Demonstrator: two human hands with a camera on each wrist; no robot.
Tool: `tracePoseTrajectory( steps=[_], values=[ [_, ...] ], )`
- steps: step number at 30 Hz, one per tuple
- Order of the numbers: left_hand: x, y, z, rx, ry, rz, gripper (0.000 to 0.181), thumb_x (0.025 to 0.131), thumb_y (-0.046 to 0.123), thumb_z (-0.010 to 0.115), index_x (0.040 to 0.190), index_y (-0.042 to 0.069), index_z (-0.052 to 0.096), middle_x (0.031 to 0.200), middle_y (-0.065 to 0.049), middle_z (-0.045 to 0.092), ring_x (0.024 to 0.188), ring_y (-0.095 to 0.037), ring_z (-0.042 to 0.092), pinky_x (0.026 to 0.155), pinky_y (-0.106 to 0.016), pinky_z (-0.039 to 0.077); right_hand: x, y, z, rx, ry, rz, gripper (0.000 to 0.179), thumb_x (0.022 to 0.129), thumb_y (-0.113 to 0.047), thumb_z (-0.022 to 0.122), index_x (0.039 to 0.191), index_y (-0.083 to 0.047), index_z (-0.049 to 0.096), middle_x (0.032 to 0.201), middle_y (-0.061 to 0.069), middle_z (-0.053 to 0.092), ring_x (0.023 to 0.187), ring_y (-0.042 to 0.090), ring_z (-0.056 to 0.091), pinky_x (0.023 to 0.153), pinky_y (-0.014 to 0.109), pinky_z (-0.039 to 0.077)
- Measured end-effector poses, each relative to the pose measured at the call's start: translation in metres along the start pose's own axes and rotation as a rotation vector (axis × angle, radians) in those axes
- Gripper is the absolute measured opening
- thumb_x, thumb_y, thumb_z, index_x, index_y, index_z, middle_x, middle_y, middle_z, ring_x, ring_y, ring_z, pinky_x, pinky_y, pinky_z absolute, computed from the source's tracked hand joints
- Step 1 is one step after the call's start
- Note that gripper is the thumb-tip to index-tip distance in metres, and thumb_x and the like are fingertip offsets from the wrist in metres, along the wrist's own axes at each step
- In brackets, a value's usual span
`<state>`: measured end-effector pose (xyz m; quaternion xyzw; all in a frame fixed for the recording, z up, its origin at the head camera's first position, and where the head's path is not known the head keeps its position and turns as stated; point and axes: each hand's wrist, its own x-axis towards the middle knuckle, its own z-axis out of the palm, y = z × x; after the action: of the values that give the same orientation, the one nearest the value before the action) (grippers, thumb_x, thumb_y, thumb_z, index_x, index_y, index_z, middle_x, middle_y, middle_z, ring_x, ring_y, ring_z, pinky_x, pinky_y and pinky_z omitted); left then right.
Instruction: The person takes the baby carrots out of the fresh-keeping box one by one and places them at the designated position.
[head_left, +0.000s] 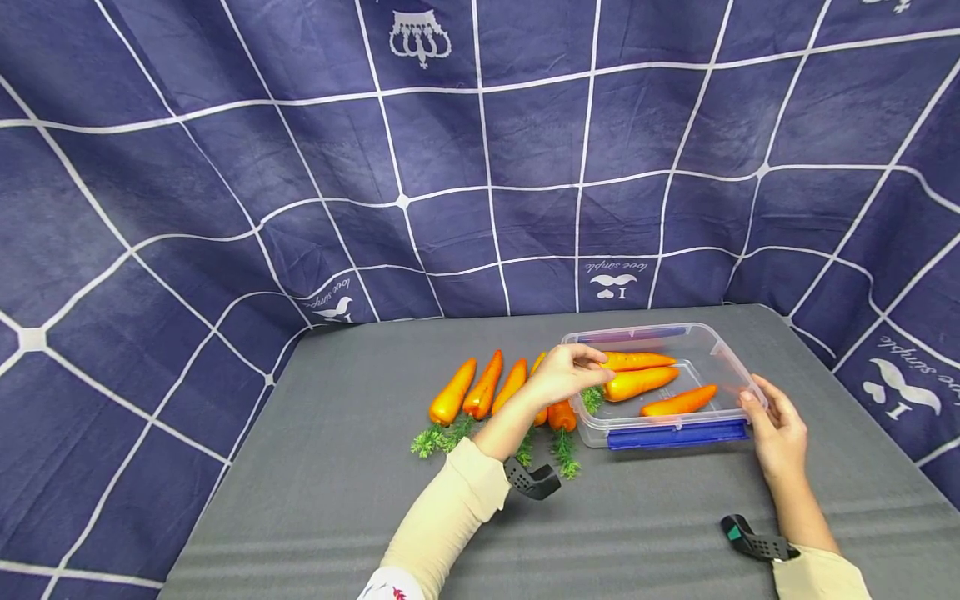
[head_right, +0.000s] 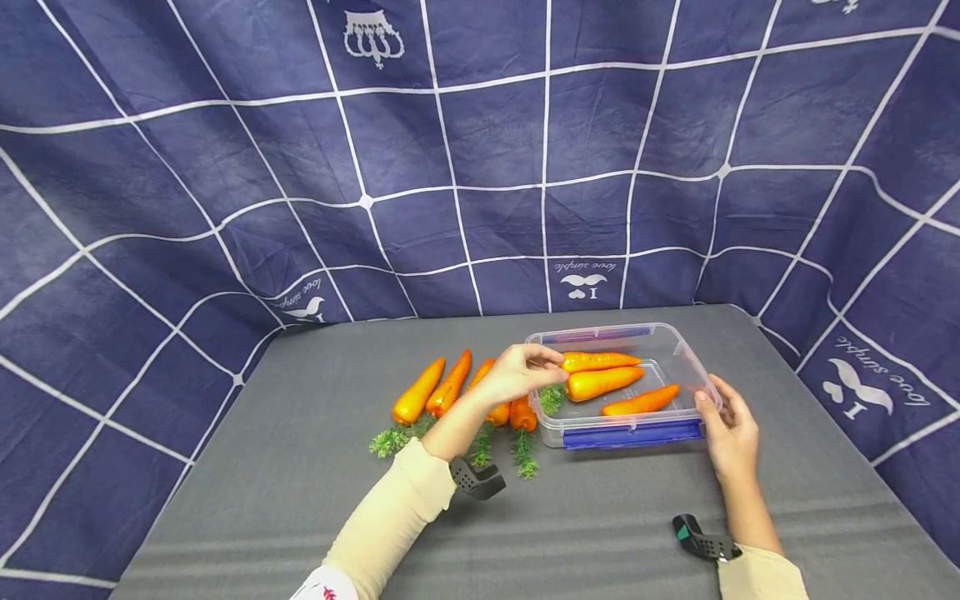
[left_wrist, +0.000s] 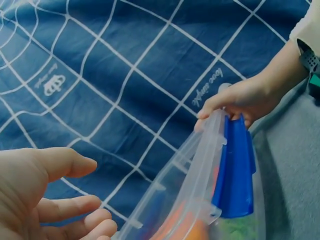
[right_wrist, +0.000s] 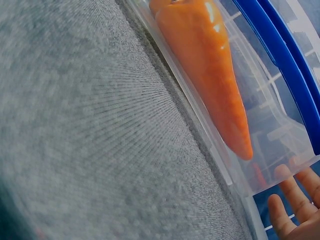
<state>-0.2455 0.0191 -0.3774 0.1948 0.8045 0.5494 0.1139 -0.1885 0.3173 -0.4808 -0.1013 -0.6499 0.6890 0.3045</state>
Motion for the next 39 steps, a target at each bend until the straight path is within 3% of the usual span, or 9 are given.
tracePoseTrajectory(
  steps=[10,21,28,32,36,39],
  values=[
    [0.021,0.006,0.036,0.160,-0.125,0.026,0.031,0.085,0.022,0.076,0.110,0.004,0.071,0.087,0.007,0.067,0.079,-0.003,0.056,0.071,-0.015,0.044,0.000,0.001,-0.002,0.042,0.010,0.001,0.031,0.091,0.005,0.061,0.116,-0.012,0.070,0.077,-0.013,0.069,0.070,-0.004,0.064,0.066,0.006,0.046],
    [0.046,-0.002,0.065,0.437,-0.254,-0.060,0.033,0.086,0.024,0.074,0.113,0.006,0.072,0.109,0.002,0.069,0.098,-0.005,0.058,0.083,-0.012,0.041,0.002,0.000,-0.002,0.019,-0.009,0.005,0.032,0.091,0.003,0.062,0.118,-0.013,0.069,0.078,-0.015,0.070,0.072,-0.005,0.065,0.067,0.006,0.046],
    [0.053,-0.006,0.077,0.567,-0.329,-0.071,0.035,0.086,0.025,0.071,0.117,0.009,0.071,0.109,0.005,0.070,0.093,-0.001,0.059,0.078,-0.008,0.040,0.003,0.000,-0.001,-0.035,0.000,0.017,0.031,0.092,0.001,0.062,0.119,-0.013,0.069,0.078,-0.018,0.069,0.072,-0.007,0.064,0.067,0.006,0.045],
    [0.055,-0.009,0.084,0.526,-0.348,-0.091,0.033,0.086,0.019,0.070,0.117,0.006,0.069,0.107,0.002,0.069,0.089,-0.002,0.057,0.077,-0.008,0.040,0.002,0.000,-0.002,-0.040,0.005,0.029,0.031,0.092,0.001,0.062,0.118,-0.014,0.069,0.078,-0.018,0.069,0.072,-0.007,0.064,0.066,0.005,0.045],
    [0.057,-0.012,0.087,0.380,-0.384,-0.119,0.036,0.087,0.012,0.069,0.121,0.000,0.065,0.114,-0.006,0.066,0.092,-0.005,0.056,0.080,-0.010,0.041,0.002,-0.002,-0.002,-0.017,0.002,0.027,0.031,0.092,0.002,0.062,0.117,-0.015,0.069,0.078,-0.016,0.069,0.072,-0.006,0.064,0.066,0.006,0.045],
    [0.059,-0.013,0.087,0.362,-0.408,-0.117,0.039,0.087,0.012,0.068,0.123,-0.001,0.063,0.116,-0.007,0.066,0.093,-0.006,0.056,0.081,-0.010,0.040,0.002,-0.002,-0.001,-0.006,0.001,0.003,0.031,0.092,0.003,0.062,0.118,-0.012,0.069,0.077,-0.015,0.069,0.071,-0.005,0.064,0.065,0.006,0.045]
  ],
)
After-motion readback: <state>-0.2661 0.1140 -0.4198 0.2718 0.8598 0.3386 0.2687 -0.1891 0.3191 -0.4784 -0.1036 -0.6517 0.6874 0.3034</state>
